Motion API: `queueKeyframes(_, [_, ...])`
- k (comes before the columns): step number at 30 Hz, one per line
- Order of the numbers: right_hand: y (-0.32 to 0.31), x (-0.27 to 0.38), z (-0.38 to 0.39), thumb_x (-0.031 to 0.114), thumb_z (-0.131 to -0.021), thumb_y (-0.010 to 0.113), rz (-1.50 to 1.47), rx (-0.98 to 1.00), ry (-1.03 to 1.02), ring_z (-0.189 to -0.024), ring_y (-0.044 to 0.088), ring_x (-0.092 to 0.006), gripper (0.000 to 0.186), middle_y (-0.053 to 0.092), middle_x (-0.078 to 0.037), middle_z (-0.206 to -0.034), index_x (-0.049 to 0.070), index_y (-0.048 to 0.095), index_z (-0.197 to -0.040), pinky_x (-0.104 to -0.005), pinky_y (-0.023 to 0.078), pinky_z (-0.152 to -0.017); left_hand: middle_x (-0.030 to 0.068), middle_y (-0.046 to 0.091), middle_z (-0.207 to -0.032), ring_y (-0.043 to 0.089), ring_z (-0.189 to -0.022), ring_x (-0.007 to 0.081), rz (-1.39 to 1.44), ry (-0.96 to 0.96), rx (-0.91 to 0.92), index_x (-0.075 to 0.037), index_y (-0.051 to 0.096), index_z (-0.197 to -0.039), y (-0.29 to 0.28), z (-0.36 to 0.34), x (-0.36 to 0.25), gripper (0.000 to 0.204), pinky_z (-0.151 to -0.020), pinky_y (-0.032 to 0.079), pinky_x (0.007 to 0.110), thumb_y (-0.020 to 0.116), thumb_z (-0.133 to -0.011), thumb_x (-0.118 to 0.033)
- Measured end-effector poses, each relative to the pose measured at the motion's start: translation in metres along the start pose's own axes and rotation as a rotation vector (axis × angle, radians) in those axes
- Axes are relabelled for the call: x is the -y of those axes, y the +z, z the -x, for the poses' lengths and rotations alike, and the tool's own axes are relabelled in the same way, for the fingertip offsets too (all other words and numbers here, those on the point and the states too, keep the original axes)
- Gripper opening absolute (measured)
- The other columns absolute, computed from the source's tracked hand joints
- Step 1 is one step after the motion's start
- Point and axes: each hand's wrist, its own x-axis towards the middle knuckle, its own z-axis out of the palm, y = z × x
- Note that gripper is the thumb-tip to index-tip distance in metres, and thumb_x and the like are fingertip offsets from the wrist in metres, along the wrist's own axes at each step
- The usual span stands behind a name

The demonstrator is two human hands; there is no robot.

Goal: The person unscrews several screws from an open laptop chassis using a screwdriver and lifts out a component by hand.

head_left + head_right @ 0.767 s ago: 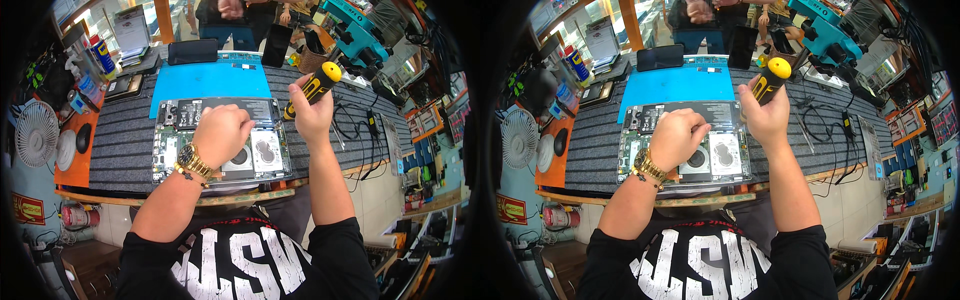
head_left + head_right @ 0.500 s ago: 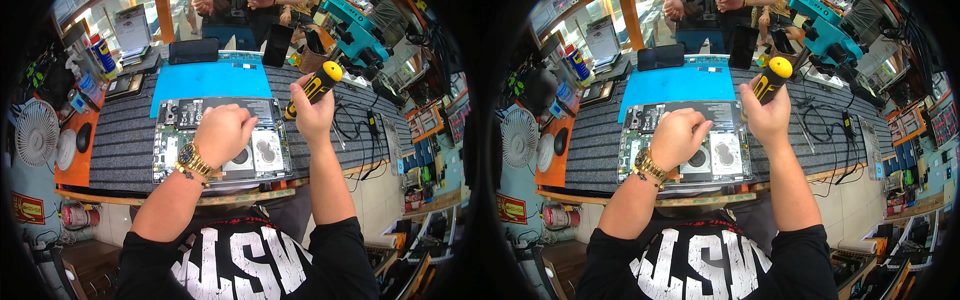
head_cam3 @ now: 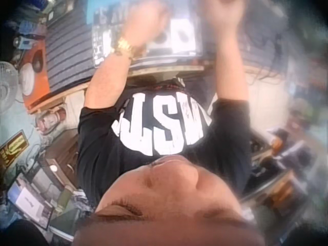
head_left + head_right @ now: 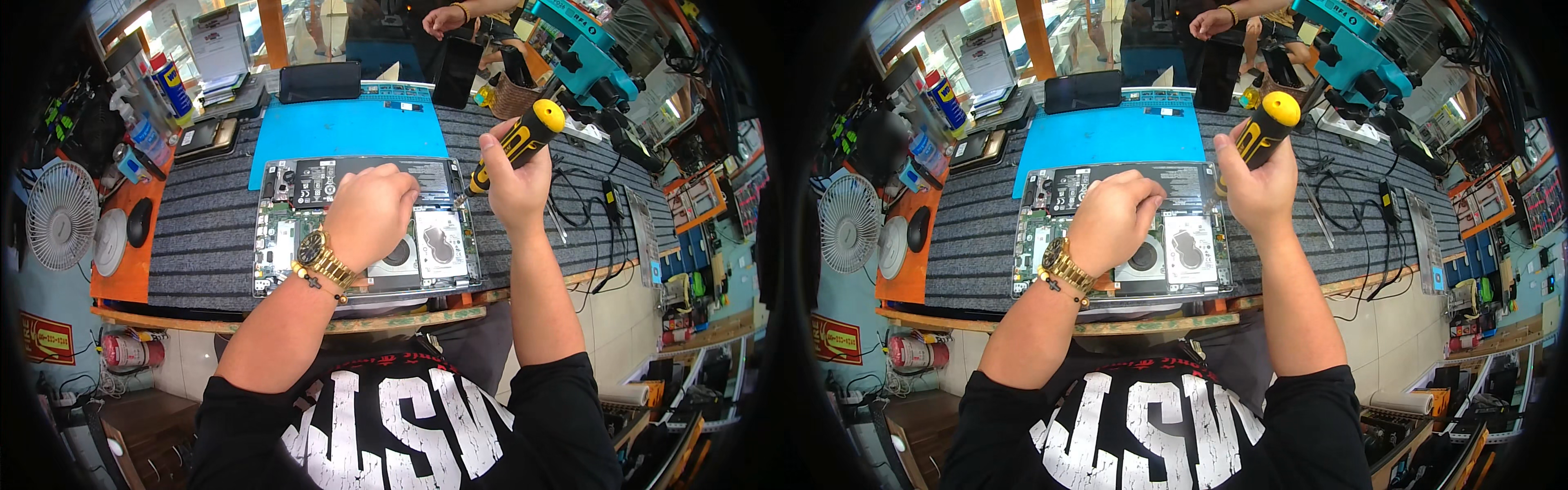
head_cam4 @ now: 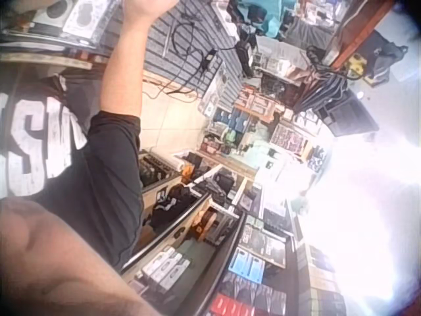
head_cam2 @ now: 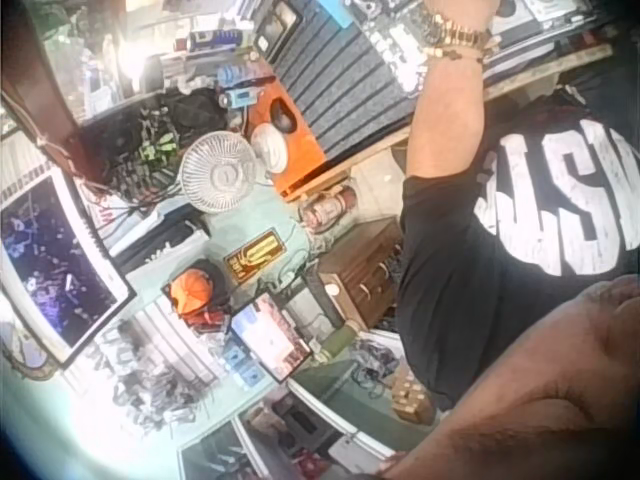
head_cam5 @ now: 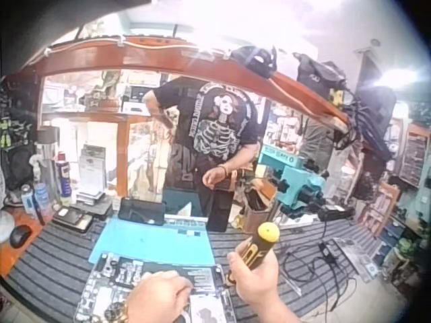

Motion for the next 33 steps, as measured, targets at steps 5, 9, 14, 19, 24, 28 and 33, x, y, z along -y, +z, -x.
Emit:
queueKeyframes(5, [-0.002,-0.002,0.000,0.006,-0.099,0.081,0.006,0.001,0.006,-0.080,0.062,-0.0058,0.022,0.066,0.002,-0.094,0.006,0.061,-0.110,-0.0239,0.052,-0.073,0.0103,0.072,-0.090,0.071,-0.090,0.0355,0.002,0.000,0.010,-0.006,0.081,-0.097,0.001,-0.001,-0.002,0.013,-0.081,0.053,0.048,0.073,-0.101,-0.015])
queueKeyframes(9, [-0.002,0.000,-0.001,0.007,-0.100,0.081,0.014,0.000,0.011,-0.081,0.063,-0.0061,0.022,0.066,0.002,-0.094,0.006,0.062,-0.110,-0.0246,0.052,-0.073,0.0110,0.072,-0.088,0.071,-0.090,0.0357,0.017,-0.006,0.020,-0.006,0.081,-0.096,0.000,-0.001,-0.003,0.015,-0.081,0.053,0.049,0.073,-0.101,-0.017])
queueKeyframes(14, [-0.002,0.001,-0.001,0.008,-0.100,0.081,-0.016,-0.003,0.006,-0.082,0.064,-0.0074,0.022,0.067,0.001,-0.095,0.006,0.062,-0.112,-0.0255,0.053,-0.075,0.0120,0.074,-0.089,0.073,-0.086,0.0352,0.030,0.011,0.022,-0.004,0.082,-0.096,-0.002,-0.002,-0.001,0.014,-0.079,0.056,0.046,0.075,-0.099,-0.016])
queueKeyframes(19, [-0.016,0.016,-0.007,0.014,-0.107,0.073,-0.267,-0.204,-0.077,-0.081,0.067,-0.0156,0.017,0.068,-0.006,-0.095,0.005,0.060,-0.112,-0.0310,0.056,-0.077,0.0135,0.076,-0.089,0.075,-0.082,0.0307,0.208,-0.044,0.097,-0.001,0.083,-0.099,-0.003,-0.001,0.000,0.013,-0.076,0.060,0.040,0.077,-0.098,-0.013])
queueKeyframes(24, [-0.018,0.033,-0.005,0.018,-0.109,0.065,-0.468,-0.238,-0.040,-0.081,0.064,-0.0224,0.019,0.064,-0.012,-0.093,0.003,0.054,-0.113,-0.0381,0.056,-0.079,0.0148,0.079,-0.095,0.076,-0.083,0.0273,0.492,-0.013,0.113,0.001,0.083,-0.110,-0.002,-0.004,-0.006,0.018,-0.078,0.059,0.037,0.077,-0.101,-0.015])
queueKeyframes(28, [-0.012,0.041,0.000,0.016,-0.108,0.064,-0.538,-0.260,-0.004,-0.080,0.063,-0.0228,0.018,0.062,-0.011,-0.091,0.004,0.053,-0.115,-0.0379,0.056,-0.078,0.0153,0.079,-0.093,0.075,-0.082,0.0280,0.570,0.005,0.207,0.001,0.083,-0.108,-0.009,-0.006,-0.013,0.017,-0.079,0.059,0.037,0.076,-0.102,-0.014])
queueKeyframes(33, [-0.025,0.045,0.018,0.014,-0.106,0.066,-0.463,-0.194,-0.034,-0.080,0.062,-0.0218,0.017,0.062,-0.011,-0.091,0.004,0.054,-0.113,-0.0376,0.055,-0.076,0.0158,0.077,-0.090,0.073,-0.077,0.0277,0.391,-0.021,0.098,0.003,0.081,-0.099,-0.001,-0.002,-0.002,0.017,-0.074,0.058,0.038,0.078,-0.100,-0.014])
